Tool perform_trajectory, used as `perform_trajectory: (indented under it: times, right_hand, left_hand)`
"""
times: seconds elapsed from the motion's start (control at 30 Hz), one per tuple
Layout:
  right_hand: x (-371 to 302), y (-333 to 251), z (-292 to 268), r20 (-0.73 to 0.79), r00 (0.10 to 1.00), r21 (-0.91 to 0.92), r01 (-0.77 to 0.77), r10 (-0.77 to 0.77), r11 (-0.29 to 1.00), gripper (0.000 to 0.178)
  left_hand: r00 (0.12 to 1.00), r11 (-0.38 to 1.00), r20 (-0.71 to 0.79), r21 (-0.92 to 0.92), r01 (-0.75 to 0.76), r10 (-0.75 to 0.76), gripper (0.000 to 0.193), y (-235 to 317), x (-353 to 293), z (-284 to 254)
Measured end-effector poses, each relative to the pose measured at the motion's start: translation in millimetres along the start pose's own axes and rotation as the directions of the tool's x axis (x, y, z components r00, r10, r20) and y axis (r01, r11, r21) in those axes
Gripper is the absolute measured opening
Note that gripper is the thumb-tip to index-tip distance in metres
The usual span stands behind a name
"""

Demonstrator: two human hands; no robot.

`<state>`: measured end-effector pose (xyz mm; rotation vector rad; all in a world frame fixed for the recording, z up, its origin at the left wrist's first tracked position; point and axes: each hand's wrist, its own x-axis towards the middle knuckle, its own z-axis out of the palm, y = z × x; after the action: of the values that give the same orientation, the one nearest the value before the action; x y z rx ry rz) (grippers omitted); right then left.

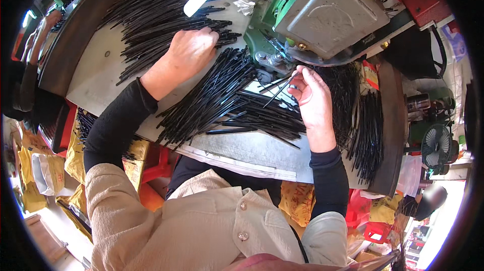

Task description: The worker is assembling bundles of black bristles and feeding them into a green industrial machine.

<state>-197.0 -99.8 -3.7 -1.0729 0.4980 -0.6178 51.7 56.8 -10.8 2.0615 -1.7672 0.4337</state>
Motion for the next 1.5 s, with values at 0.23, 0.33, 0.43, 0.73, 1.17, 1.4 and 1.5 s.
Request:
perform_trajectory:
  times: [0.23, 0.33, 0.43, 0.73, 1.17, 1.4, 1.5]
  right_hand:
    - [1.4, 0.7, 0.2, 0.006, 1.0, 0.01, 0.0, 0.0, 1.0, 0.02]
    - [2.0, 0.7, 1.5, -0.029, 0.999, 0.013, 0.023, -0.022, 1.0, 0.021]
    - [2.1, -1.4, 1.8, -0.101, 0.994, 0.014, 0.054, -0.052, 0.998, 0.021]
    - [0.6, -3.2, 3.6, -0.048, 0.999, -0.005, 0.012, -0.013, 1.0, 0.021]
    - [-6.7, -15.8, 19.7, 0.144, 0.969, -0.382, -0.13, 0.198, 0.915, 0.025]
    - [-6.7, -12.1, 30.0, 0.229, 0.949, -0.515, -0.069, 0.215, 0.854, 0.03]
    - [-7.2, -11.3, 33.2, 0.219, 0.95, -0.507, -0.085, 0.224, 0.858, 0.031]
  left_hand:
    - [0.996, 0.999, -0.079, -0.007, -0.038, 0.037, 0.01, -1.1, -3.2, -0.9]
    - [0.984, 0.996, -0.157, -0.032, -0.086, 0.08, 0.01, -2.5, -2.1, -3.3]
    - [0.993, 0.997, -0.108, -0.052, -0.053, 0.047, 0.011, 1.2, 2.7, -9.3]
    - [0.992, 0.989, -0.102, -0.123, -0.08, 0.067, 0.016, -9.0, 10.7, -3.7]
    - [0.998, 0.994, 0.035, -0.093, 0.057, -0.054, 0.015, -0.2, 12.9, -9.9]
    - [0.975, 0.759, 0.197, -0.617, 0.208, -0.107, 0.02, 35.9, 18.4, -20.7]
    - [0.968, 0.75, 0.226, -0.621, 0.227, -0.106, 0.021, 44.4, 18.1, -19.8]
